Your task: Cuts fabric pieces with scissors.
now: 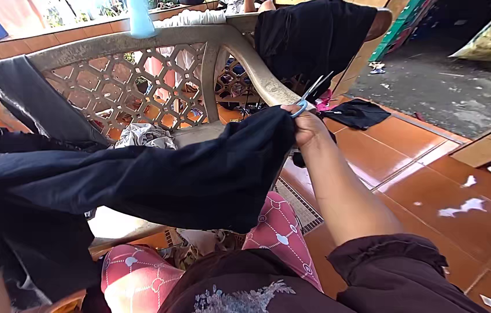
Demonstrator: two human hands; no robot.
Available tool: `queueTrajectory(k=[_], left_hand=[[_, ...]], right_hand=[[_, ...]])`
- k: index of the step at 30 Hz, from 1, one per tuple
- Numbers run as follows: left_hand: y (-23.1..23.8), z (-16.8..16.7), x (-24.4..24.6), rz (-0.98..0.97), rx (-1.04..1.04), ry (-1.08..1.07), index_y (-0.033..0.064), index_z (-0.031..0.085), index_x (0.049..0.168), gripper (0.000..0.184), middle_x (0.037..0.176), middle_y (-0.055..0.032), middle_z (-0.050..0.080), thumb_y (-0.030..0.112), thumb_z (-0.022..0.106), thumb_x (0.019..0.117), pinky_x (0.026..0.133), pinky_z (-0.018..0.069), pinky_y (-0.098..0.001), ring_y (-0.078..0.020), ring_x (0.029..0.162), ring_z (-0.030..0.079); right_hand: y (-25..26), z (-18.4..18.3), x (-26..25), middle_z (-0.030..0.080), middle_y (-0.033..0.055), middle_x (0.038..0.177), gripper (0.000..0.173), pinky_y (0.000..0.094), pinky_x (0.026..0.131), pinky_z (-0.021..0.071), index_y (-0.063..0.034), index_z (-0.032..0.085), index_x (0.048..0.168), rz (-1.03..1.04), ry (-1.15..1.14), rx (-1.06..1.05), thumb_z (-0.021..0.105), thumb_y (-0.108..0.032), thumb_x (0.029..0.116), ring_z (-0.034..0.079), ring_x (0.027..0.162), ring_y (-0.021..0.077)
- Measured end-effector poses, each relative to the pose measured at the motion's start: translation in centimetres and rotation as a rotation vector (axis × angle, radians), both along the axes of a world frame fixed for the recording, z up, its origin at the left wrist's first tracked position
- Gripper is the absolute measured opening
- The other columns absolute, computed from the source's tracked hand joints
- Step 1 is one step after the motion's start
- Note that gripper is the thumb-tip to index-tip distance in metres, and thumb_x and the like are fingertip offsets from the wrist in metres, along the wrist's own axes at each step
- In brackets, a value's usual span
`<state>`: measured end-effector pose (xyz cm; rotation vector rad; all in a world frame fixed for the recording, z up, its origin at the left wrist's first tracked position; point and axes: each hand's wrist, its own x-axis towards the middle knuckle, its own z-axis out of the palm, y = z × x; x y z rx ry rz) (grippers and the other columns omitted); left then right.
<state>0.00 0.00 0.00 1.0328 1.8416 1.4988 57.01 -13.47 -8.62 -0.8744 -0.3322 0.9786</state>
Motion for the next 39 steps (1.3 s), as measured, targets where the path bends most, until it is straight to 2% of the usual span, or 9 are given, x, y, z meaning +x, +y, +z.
queueTrajectory(k=[3, 6, 9, 13, 18, 21, 27, 31, 39], left_hand=[[3.3, -4.8, 0.0, -0.194, 0.017, -0.085, 0.0158, 0.046, 0.14, 0.049, 0.123, -0.005, 0.06, 0.046, 0.051, 0.1009, 0.088, 0.0519, -0.0413, -0.0154, 0.106, 0.061], [3.2, -8.0, 4.4, -0.396, -0.141, 0.232, 0.0062, -0.008, 0.163, 0.103, 0.164, -0.0308, 0.017, 0.03, 0.068, 0.0973, 0.118, 0.0275, -0.0649, -0.0465, 0.15, 0.026], [2.0, -11.9, 8.3, -0.659, -0.275, 0.669, -0.0046, 0.031, 0.156, 0.08, 0.154, -0.0367, 0.036, 0.035, 0.069, 0.098, 0.114, 0.0226, -0.0751, -0.0547, 0.143, 0.034], [-4.0, -16.0, 15.4, -0.978, -0.326, 0.93, 0.0051, 0.054, 0.146, 0.061, 0.148, -0.022, 0.053, 0.046, 0.059, 0.1014, 0.117, 0.0262, -0.0668, -0.0409, 0.141, 0.045], [-10.2, -21.5, 21.9, -1.17, -0.31, 1.035, 0.0069, 0.057, 0.144, 0.065, 0.152, -0.0209, 0.049, 0.05, 0.066, 0.096, 0.12, 0.0254, -0.0621, -0.0394, 0.144, 0.041], [-11.5, -25.5, 21.7, -1.146, -0.157, 1.039, 0.0054, 0.068, 0.127, 0.035, 0.15, -0.0232, 0.051, 0.028, 0.063, 0.1005, 0.117, 0.0274, -0.0654, -0.0431, 0.144, 0.042], [-13.6, -29.4, 18.0, -0.733, 0.516, 0.387, -0.0095, 0.067, 0.091, 0.015, 0.108, -0.025, 0.071, 0.001, 0.058, 0.0945, 0.113, 0.0411, -0.0541, -0.038, 0.119, 0.065], [-15.9, -29.5, 17.2, -0.675, 0.599, 0.133, -0.0086, 0.06, 0.093, 0.012, 0.111, -0.0181, 0.069, 0.001, 0.056, 0.0976, 0.106, 0.0489, -0.0299, -0.0155, 0.12, 0.063], [-16.0, -25.2, 19.1, -1.305, 0.366, 0.478, -0.0091, 0.069, 0.107, 0.019, 0.117, -0.0226, 0.071, 0.006, 0.059, 0.1003, 0.109, 0.048, -0.0472, -0.0341, 0.118, 0.067]], right_hand=[[2.8, -3.3, -1.2, 0.062, 0.0022, 0.088, 0.01, 0.0295, 0.07, 0.056, -0.0106, 0.053, 0.111, -0.094, -0.065, -0.037, 0.056, -0.009, 0.1013, 0.063, 0.076, 0.0105], [2.9, -8.1, -2.5, 0.056, 0.0056, 0.104, 0.026, 0.0346, 0.076, 0.0535, -0.0074, 0.046, 0.126, 0.009, -0.25, -0.189, 0.057, -0.012, 0.1033, 0.058, 0.083, 0.0141], [1.5, -11.7, -4.7, 0.055, 0.0192, 0.134, 0.045, 0.0409, 0.088, 0.0552, 0.0001, 0.038, 0.143, 0.113, -0.313, -0.46, 0.058, -0.01, 0.1035, 0.063, 0.11, 0.0254], [-0.8, -14.3, -7.8, 0.056, 0.0186, 0.127, 0.046, 0.0352, 0.079, 0.0565, 0.0009, 0.04, 0.141, 0.109, -0.246, -0.566, 0.062, -0.011, 0.102, 0.065, 0.1, 0.0222], [-2.5, -17.2, -10.4, 0.059, 0.0188, 0.12, 0.046, 0.0336, 0.08, 0.0556, 0.0054, 0.043, 0.134, 0.123, -0.484, -0.556, 0.068, -0.008, 0.0975, 0.064, 0.097, 0.0189], [-3.2, -18.4, -11.0, 0.059, 0.02, 0.117, 0.051, 0.0343, 0.078, 0.055, 0.0077, 0.044, 0.133, 0.142, -0.711, -0.577, 0.073, -0.01, 0.0943, 0.063, 0.092, 0.0199], [-4.3, -18.8, -12.6, 0.06, 0.0163, 0.107, 0.043, 0.0307, 0.077, 0.0535, 0.0083, 0.047, 0.125, 0.068, -0.695, -0.511, 0.071, -0.013, 0.0958, 0.062, 0.088, 0.0144], [-6.1, -18.6, -15.7, 0.057, 0.0149, 0.111, 0.042, 0.0354, 0.078, 0.0543, 0.0039, 0.043, 0.131, 0.151, -0.377, -0.505, 0.063, -0.018, 0.1022, 0.061, 0.092, 0.0168], [-6.3, -16.6, -18.9, 0.054, 0.0178, 0.12, 0.067, 0.0286, 0.079, 0.0552, 0.0037, 0.038, 0.141, 0.489, -0.437, -0.414, 0.072, 0.009, 0.0838, 0.061, 0.097, 0.0153]])
